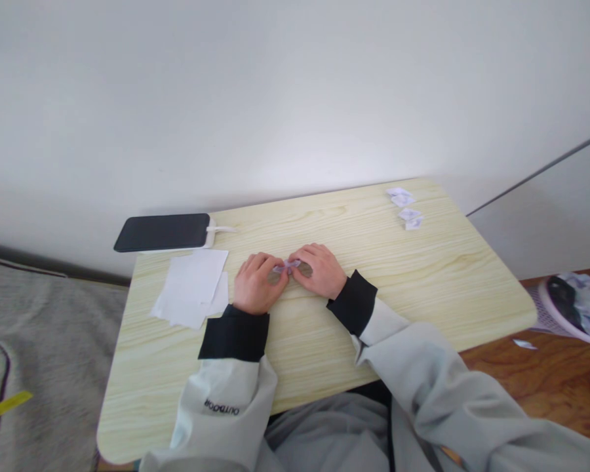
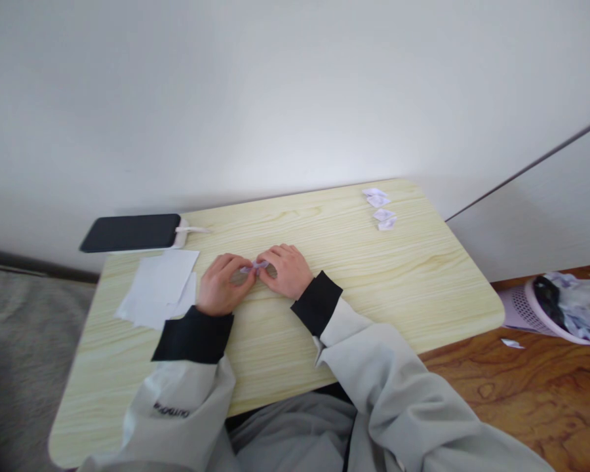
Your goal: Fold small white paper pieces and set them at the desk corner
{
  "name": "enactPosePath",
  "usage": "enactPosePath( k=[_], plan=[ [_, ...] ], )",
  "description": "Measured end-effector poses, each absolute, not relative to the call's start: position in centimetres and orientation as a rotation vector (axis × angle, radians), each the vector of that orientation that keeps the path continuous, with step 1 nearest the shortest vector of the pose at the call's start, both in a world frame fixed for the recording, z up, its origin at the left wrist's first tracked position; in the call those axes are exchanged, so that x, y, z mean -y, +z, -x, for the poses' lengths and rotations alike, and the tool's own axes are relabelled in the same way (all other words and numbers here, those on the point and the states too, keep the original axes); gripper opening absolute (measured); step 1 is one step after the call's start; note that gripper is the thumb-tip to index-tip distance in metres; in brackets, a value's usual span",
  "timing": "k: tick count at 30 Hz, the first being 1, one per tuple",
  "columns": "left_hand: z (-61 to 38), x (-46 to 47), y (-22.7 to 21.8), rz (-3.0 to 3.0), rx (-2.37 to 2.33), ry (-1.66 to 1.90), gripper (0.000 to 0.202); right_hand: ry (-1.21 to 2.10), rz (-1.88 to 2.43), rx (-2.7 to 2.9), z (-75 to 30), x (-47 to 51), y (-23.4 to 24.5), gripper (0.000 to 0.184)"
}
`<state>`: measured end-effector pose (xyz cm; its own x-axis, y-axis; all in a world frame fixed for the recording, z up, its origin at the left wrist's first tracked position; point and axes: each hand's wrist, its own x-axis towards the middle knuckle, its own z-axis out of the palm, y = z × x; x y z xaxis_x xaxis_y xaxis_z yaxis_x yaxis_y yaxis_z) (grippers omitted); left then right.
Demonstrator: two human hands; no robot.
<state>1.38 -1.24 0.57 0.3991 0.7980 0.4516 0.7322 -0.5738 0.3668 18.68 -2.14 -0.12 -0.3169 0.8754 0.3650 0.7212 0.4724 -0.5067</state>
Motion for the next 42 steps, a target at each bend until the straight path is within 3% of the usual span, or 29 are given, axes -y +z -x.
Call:
enactPosePath(
  k=[25,37,42],
  plan=[
    [-1.9,1.5,0.6,-2.539,-1.507,0.733,0.011,0.385,1.386,2.105,-18.5,2.3,0.3,0.012],
    [0.6,0.6,0.3,-2.148,-1.32,0.889,0.028,0.367,1.371,2.073,-18.6,2.2,0.1,0.012],
    [1.1,0.7,0.3,-1.973,-1.362,0.914,0.019,0.466,1.277,2.04,-19.5,1.8,-0.2,0.019]
  ],
)
